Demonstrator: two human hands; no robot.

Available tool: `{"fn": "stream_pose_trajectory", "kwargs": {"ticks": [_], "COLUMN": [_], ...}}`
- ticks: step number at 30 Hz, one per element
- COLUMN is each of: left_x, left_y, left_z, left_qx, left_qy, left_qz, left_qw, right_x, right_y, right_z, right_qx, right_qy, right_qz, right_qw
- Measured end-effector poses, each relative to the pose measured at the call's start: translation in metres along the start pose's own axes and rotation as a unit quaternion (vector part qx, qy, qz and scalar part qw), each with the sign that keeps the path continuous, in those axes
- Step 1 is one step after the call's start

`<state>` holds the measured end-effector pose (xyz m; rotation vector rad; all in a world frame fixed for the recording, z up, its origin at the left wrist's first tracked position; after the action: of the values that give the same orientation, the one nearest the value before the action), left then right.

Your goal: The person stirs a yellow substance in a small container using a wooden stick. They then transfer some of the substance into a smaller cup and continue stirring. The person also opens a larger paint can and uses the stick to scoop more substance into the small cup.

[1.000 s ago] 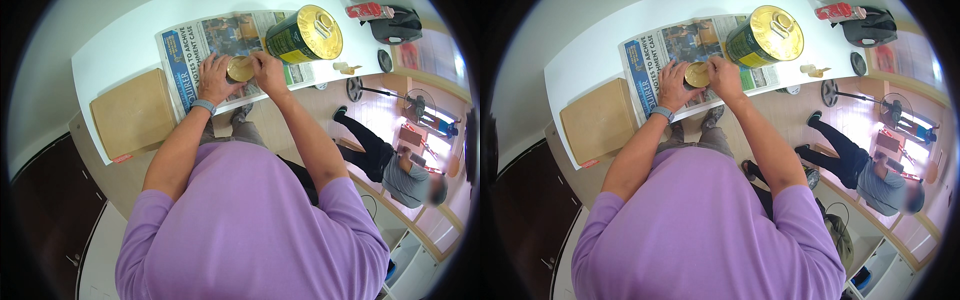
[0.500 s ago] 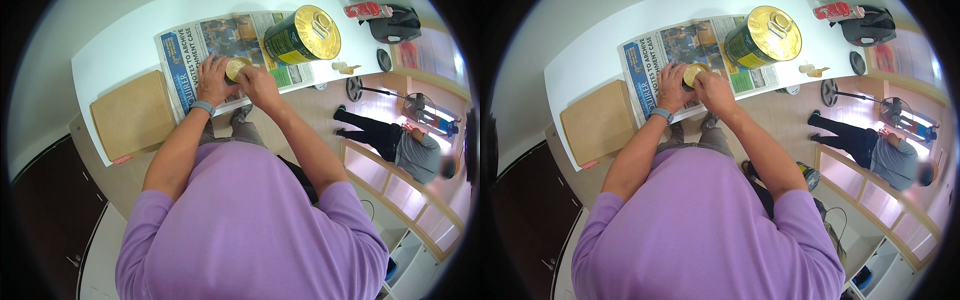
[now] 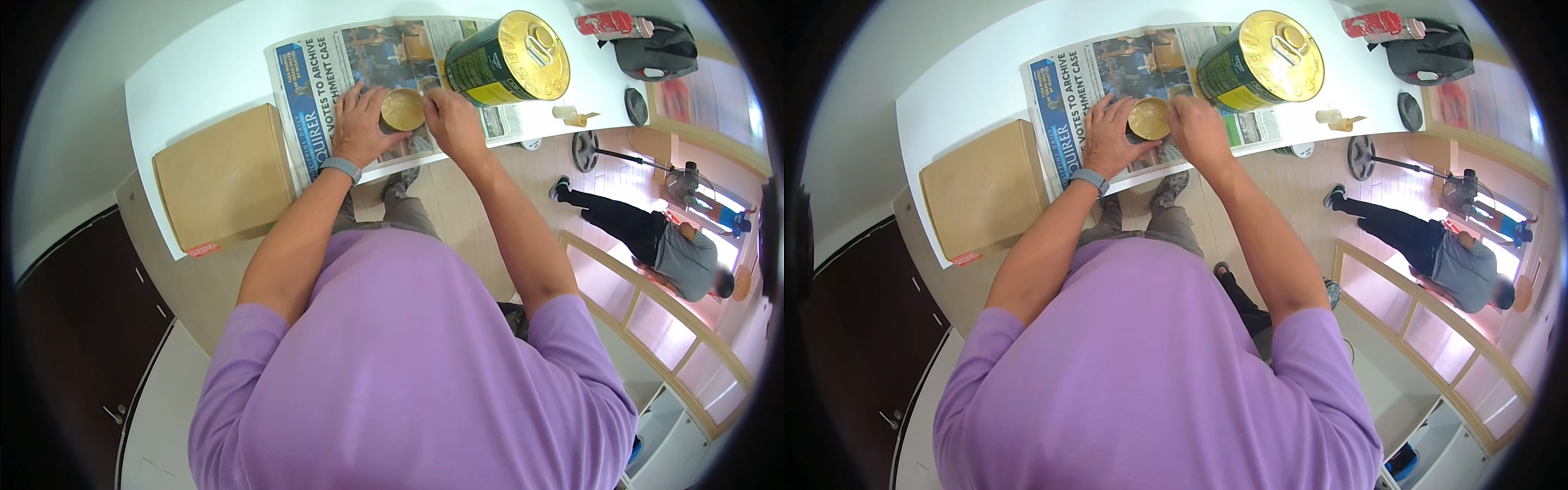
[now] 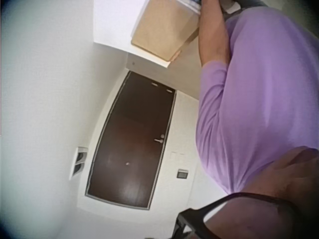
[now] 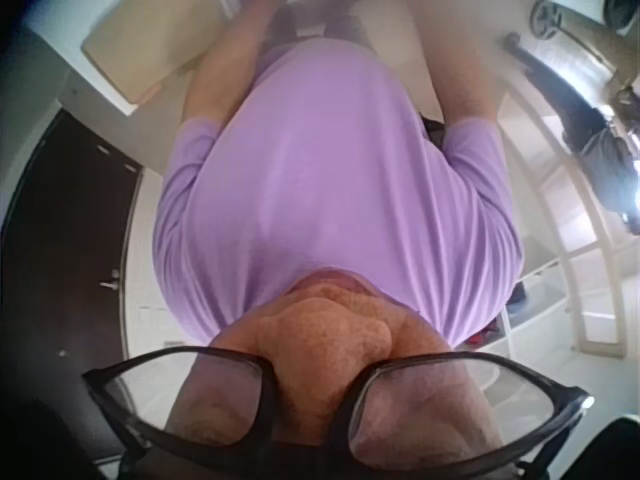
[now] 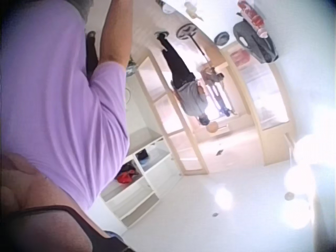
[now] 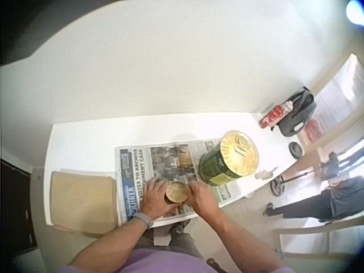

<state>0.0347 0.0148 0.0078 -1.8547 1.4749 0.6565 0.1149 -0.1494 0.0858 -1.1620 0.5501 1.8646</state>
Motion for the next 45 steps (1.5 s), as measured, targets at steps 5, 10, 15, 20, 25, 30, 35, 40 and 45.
{"fn": "stream_pose_trajectory", "kwargs": {"ticks": [5, 10, 15, 20, 25, 30, 35, 40, 45], "left_x": [0.001, 0.000, 0.000, 0.001, 0.002, 0.002, 0.001, 0.001, 0.001], "left_y": [0.001, 0.000, -0.001, 0.001, 0.000, -0.001, 0.000, -0.001, -0.002], "left_z": [0.002, 0.002, 0.000, 0.002, 0.002, 0.002, 0.002, 0.001, 0.000], "left_qx": [-0.001, -0.002, -0.001, 0.001, -0.004, -0.005, -0.003, -0.001, -0.010], "left_qy": [0.009, 0.009, 0.009, -0.007, 0.012, 0.013, 0.007, 0.001, 0.009], "left_qz": [-0.004, -0.005, -0.007, -0.007, -0.002, -0.002, 0.002, 0.000, 0.001], "left_qw": [1.000, 1.000, 1.000, 1.000, 1.000, 1.000, 1.000, 1.000, 1.000], "right_x": [0.009, 0.018, 0.010, 0.003, 0.005, 0.014, 0.008, 0.015, 0.031], "right_y": [0.009, -0.011, -0.020, -0.002, 0.010, -0.003, -0.007, 0.008, 0.007], "right_z": [0.023, 0.024, 0.004, -0.010, 0.003, 0.000, -0.013, -0.019, -0.005], "right_qx": [-0.016, 0.008, 0.016, 0.018, 0.103, 0.094, 0.125, 0.153, 0.151], "right_qy": [-0.026, -0.071, -0.073, -0.037, -0.070, -0.094, -0.123, -0.094, -0.102], "right_qz": [0.033, 0.003, -0.076, -0.040, 0.035, -0.036, -0.050, -0.004, -0.032], "right_qw": [0.999, 0.997, 0.994, 0.998, 0.992, 0.990, 0.983, 0.984, 0.983]}}
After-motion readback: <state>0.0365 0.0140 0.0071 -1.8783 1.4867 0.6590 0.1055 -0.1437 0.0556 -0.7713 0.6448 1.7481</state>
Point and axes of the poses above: each hand's wrist, its own y-axis away from the middle knuckle, its own x-axis out of the palm, z = x × y, the point moved 4 cm from there along -y, towards the middle knuckle, and after that the axes turned 2 degrees about y, right-handed, at the moved point
